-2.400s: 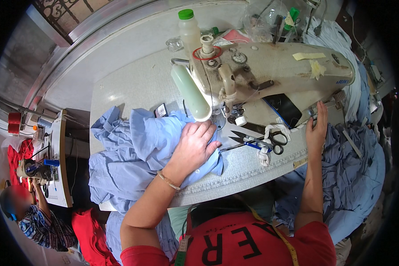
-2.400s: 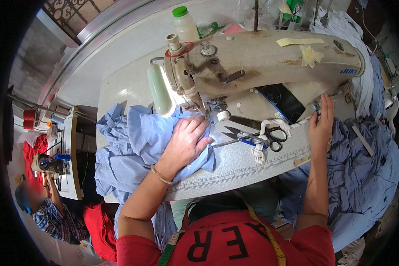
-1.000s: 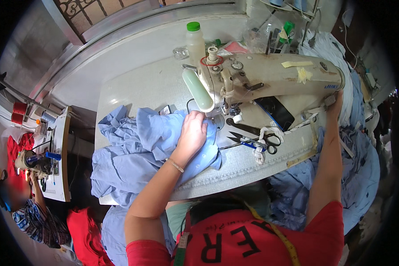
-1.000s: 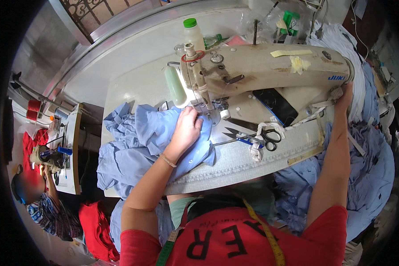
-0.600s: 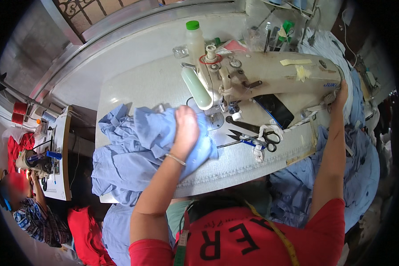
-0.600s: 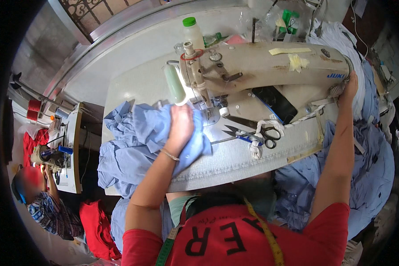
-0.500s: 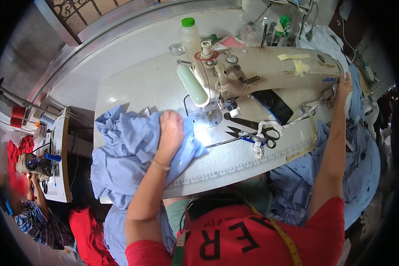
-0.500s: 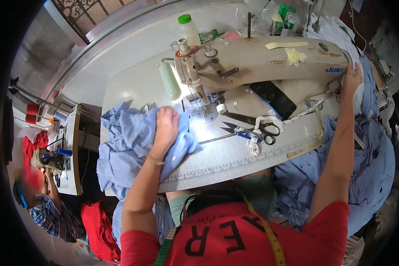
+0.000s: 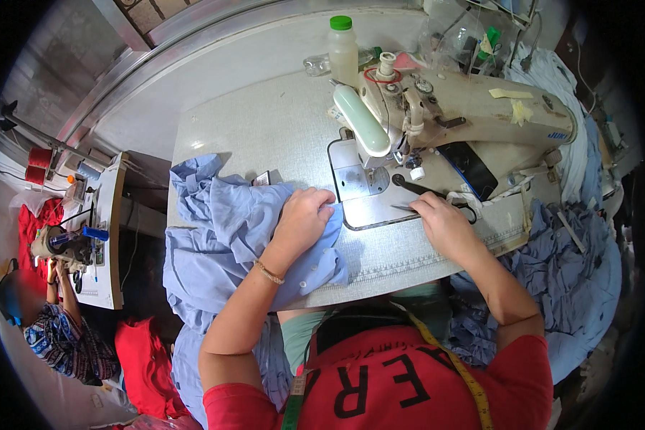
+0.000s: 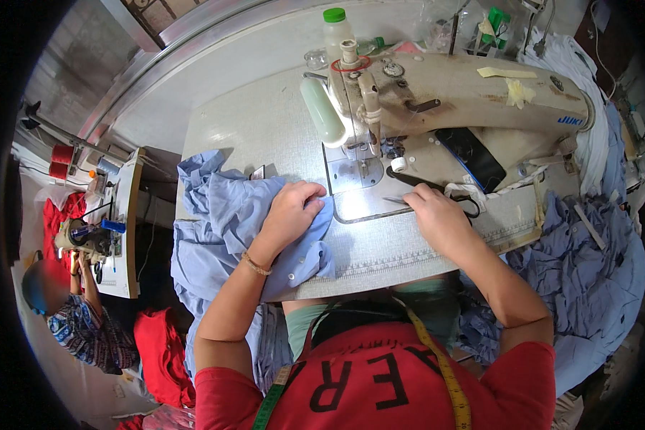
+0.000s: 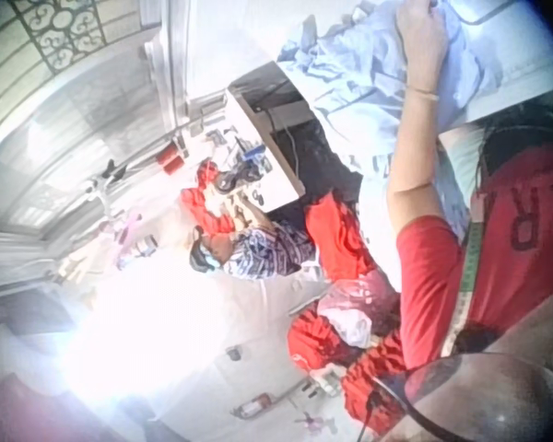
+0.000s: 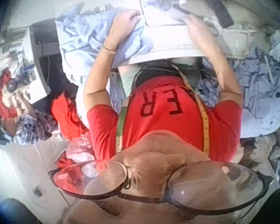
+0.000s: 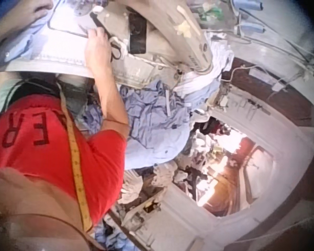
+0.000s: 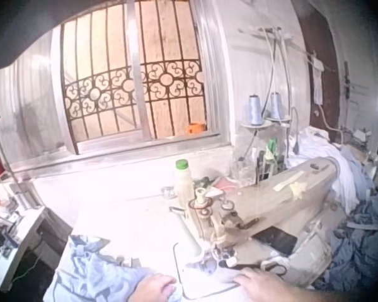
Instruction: The person sews a blue shirt using a sewing machine, then uses snips to trim thread and finally folds the shirt.
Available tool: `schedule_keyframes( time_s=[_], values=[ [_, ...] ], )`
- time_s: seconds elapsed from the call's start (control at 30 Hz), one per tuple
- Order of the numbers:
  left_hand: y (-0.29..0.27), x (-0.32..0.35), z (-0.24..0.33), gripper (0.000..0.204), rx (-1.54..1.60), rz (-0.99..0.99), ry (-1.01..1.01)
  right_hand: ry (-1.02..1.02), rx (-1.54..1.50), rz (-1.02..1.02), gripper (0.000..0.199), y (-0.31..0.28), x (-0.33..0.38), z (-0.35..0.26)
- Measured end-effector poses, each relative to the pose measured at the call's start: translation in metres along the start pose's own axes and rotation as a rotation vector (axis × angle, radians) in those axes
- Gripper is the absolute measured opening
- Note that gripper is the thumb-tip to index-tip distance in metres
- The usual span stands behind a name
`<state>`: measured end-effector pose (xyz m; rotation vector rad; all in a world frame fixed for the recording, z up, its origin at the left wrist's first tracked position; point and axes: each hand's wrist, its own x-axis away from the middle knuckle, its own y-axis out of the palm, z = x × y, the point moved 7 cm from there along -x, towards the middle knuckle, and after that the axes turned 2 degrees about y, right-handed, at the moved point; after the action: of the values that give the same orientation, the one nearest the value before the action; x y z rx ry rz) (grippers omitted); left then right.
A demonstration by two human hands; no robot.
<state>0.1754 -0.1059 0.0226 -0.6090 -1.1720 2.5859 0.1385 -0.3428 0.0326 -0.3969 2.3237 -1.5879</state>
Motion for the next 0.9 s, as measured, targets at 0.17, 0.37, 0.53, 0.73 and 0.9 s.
schedule_keyframes(
  time_s=[0.17,0.37,0.53,0.73,0.9],
  values=[
    [0.000,-0.005,-0.002,0.012,0.008,-0.045,-0.028,0.069,-0.430,-0.080,0.024,0.007,-0.015,-0.011],
    [-0.004,-0.004,0.001,0.011,0.015,-0.036,-0.140,0.031,-0.549,-0.179,0.037,0.024,-0.036,-0.040],
    [-0.004,0.003,-0.001,0.011,0.085,0.035,-0.141,0.052,-0.481,-0.139,0.035,0.025,-0.047,-0.058],
    [-0.002,0.005,0.005,0.009,0.089,0.035,-0.103,0.022,-0.266,-0.023,0.029,0.035,-0.048,-0.062],
    [-0.004,0.008,0.011,0.009,0.086,0.072,-0.020,-0.019,-0.169,0.067,0.025,0.036,-0.046,-0.064]
  ],
)
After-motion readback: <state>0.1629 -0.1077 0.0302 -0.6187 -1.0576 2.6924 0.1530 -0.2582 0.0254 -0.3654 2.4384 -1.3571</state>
